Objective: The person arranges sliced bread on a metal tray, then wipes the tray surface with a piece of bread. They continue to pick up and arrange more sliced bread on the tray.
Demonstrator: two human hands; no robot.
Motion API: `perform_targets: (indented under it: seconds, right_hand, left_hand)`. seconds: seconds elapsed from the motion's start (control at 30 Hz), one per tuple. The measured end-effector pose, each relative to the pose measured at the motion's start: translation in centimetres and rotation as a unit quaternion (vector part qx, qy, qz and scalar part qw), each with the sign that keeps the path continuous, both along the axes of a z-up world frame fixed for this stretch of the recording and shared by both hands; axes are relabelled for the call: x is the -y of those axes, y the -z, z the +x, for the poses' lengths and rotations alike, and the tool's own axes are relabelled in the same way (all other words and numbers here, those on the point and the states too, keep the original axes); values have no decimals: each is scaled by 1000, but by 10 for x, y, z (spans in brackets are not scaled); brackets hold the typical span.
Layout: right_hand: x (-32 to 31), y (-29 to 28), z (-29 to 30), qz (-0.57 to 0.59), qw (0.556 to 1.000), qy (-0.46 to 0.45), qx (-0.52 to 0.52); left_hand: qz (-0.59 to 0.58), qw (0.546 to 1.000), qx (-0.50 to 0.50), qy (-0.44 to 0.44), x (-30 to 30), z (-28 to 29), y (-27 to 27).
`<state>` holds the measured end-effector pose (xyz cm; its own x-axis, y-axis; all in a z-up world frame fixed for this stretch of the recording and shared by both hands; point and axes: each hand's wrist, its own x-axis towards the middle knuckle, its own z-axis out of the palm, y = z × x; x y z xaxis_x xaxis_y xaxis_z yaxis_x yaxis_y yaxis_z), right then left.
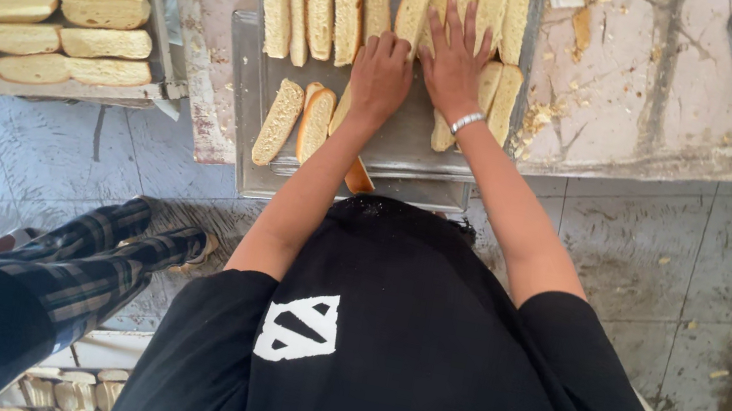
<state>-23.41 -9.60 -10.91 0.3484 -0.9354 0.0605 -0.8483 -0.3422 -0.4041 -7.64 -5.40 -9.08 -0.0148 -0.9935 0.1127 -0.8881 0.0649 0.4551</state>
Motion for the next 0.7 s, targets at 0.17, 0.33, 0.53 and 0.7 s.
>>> perform_targets:
  seconds: [0.17,0.33,0.53,0.7]
  right_hand:
    - [42,-1,25,52,998,-38,-28]
    - [46,5,25,45,994,-86,-39]
    - [46,-11,20,126,986,-88,-64]
    - [50,0,10,100,987,-114,-61]
  left_hand:
    - [24,995,90,-46,3,23,-5]
    - [23,994,102,25,6,49,15]
    - [12,997,81,9,9,49,25]
    - [21,998,58,5,7,47,21]
